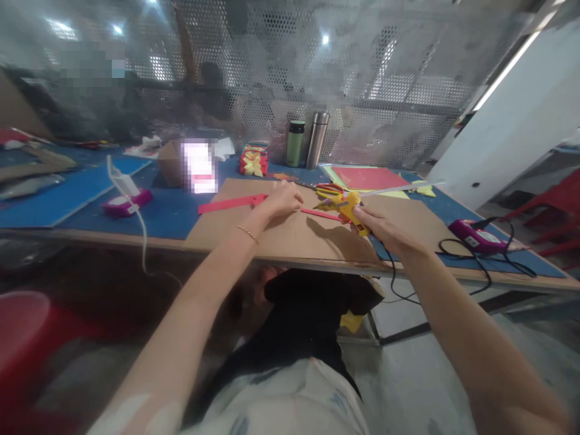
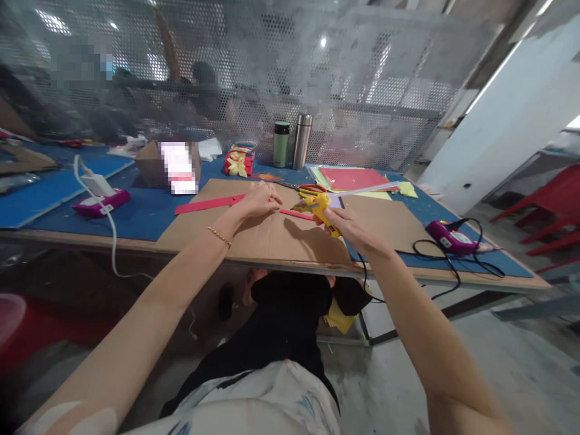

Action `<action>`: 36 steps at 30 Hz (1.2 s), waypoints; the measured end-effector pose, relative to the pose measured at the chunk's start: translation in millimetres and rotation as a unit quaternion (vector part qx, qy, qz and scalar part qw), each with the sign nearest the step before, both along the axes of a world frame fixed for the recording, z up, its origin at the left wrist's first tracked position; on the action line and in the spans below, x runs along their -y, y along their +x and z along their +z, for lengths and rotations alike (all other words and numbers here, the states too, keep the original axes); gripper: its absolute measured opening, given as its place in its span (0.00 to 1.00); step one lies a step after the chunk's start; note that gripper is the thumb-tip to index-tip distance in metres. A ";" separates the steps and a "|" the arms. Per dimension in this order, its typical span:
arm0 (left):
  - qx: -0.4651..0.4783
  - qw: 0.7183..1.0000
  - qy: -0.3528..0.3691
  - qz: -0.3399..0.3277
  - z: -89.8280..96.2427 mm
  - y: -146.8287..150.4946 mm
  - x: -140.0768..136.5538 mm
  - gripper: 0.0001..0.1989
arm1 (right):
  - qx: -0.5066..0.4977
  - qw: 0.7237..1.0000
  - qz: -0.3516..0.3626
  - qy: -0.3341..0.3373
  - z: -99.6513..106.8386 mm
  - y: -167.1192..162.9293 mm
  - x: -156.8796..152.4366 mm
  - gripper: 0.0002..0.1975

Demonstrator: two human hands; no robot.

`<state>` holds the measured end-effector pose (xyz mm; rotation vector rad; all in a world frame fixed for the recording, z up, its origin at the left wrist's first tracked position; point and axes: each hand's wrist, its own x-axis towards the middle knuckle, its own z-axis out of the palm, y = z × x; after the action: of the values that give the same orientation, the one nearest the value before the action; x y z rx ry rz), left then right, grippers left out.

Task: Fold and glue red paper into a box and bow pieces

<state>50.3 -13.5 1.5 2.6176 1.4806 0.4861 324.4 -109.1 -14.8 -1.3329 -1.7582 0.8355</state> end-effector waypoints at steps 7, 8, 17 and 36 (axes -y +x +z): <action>0.019 0.999 0.009 0.025 0.9 -1.6 -3.0 0.18 | -0.011 1.000 0.016 -0.014 -9.6 -18.0 -17.7 0.37; 0.029 0.999 0.013 0.032 3.6 -2.2 -1.8 0.19 | -0.012 1.000 0.015 -0.013 -10.7 -19.1 -20.3 0.37; -0.100 0.993 0.052 0.015 -15.2 31.7 79.6 0.18 | -0.023 0.999 -0.007 -0.034 -7.4 -13.0 -37.7 0.31; -0.073 0.991 -0.036 0.103 -23.0 73.4 88.1 0.19 | 0.013 0.999 0.032 -0.020 0.1 -19.6 -43.4 0.33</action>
<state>123.7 -101.6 -21.6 2.5060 1.7882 0.2553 304.9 -65.7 -14.7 -1.3255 -1.8200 0.8971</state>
